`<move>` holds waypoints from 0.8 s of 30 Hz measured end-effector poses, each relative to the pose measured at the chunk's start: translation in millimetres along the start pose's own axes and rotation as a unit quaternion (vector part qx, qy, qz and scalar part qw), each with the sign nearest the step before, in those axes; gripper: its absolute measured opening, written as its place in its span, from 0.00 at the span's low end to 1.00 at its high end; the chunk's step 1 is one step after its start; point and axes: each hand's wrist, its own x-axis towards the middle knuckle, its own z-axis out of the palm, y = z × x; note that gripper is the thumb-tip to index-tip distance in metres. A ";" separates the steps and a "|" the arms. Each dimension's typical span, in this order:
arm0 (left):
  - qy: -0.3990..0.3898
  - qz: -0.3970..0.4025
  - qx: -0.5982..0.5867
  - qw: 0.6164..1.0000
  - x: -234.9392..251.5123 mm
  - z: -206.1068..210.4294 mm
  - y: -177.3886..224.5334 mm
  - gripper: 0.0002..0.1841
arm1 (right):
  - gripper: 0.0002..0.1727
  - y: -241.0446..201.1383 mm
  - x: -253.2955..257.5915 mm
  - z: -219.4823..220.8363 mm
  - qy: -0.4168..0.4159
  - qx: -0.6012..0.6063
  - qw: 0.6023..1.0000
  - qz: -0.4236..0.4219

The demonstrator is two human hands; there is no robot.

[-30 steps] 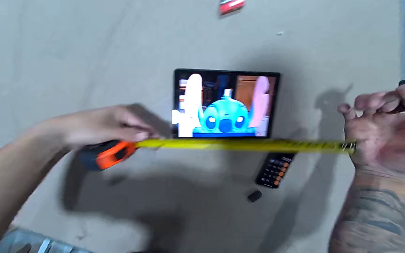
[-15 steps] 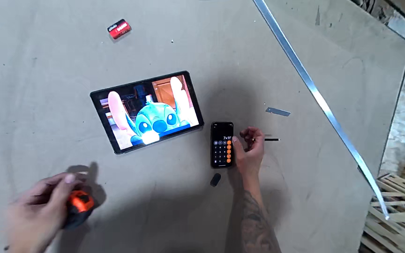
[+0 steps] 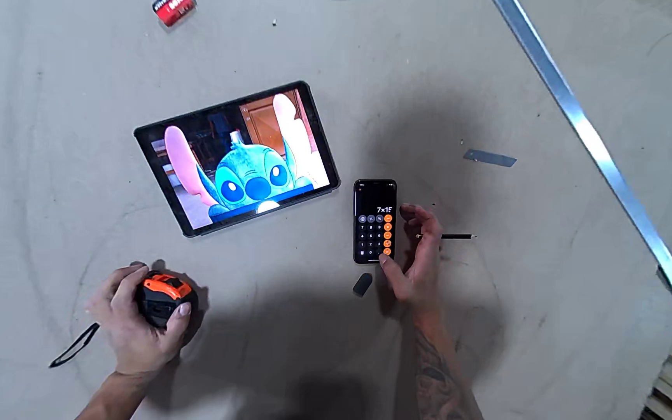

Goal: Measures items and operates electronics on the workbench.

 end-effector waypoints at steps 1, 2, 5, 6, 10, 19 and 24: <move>-0.001 -0.002 0.004 1.000 0.3 0.2 0.7 0.47 | 0.50 -0.3 -0.6 0.5 0.001 -0.006 1.000 0.005; 0.000 -0.002 0.006 1.000 0.7 0.7 0.8 0.47 | 0.50 -0.4 -0.9 1.5 0.004 -0.017 1.000 0.010; 0.002 -0.002 0.013 1.000 0.8 1.5 0.8 0.47 | 0.51 -0.2 -3.9 2.5 0.006 -0.041 0.999 0.023; 0.003 -0.003 0.016 1.000 0.3 2.1 0.1 0.47 | 0.49 0.6 -5.9 1.6 0.003 -0.035 0.999 0.027; 0.005 -0.003 0.019 1.000 -0.1 2.7 -0.1 0.47 | 0.45 1.7 -6.5 3.3 0.011 -0.021 0.999 0.027; 0.010 -0.013 0.028 0.999 -1.2 4.2 -1.3 0.47 | 0.50 -1.2 21.2 17.7 0.071 -0.047 0.996 -0.004; 0.012 -0.013 0.030 0.999 -1.7 4.4 -1.7 0.47 | 0.54 -3.9 23.4 20.5 0.073 -0.058 0.996 0.015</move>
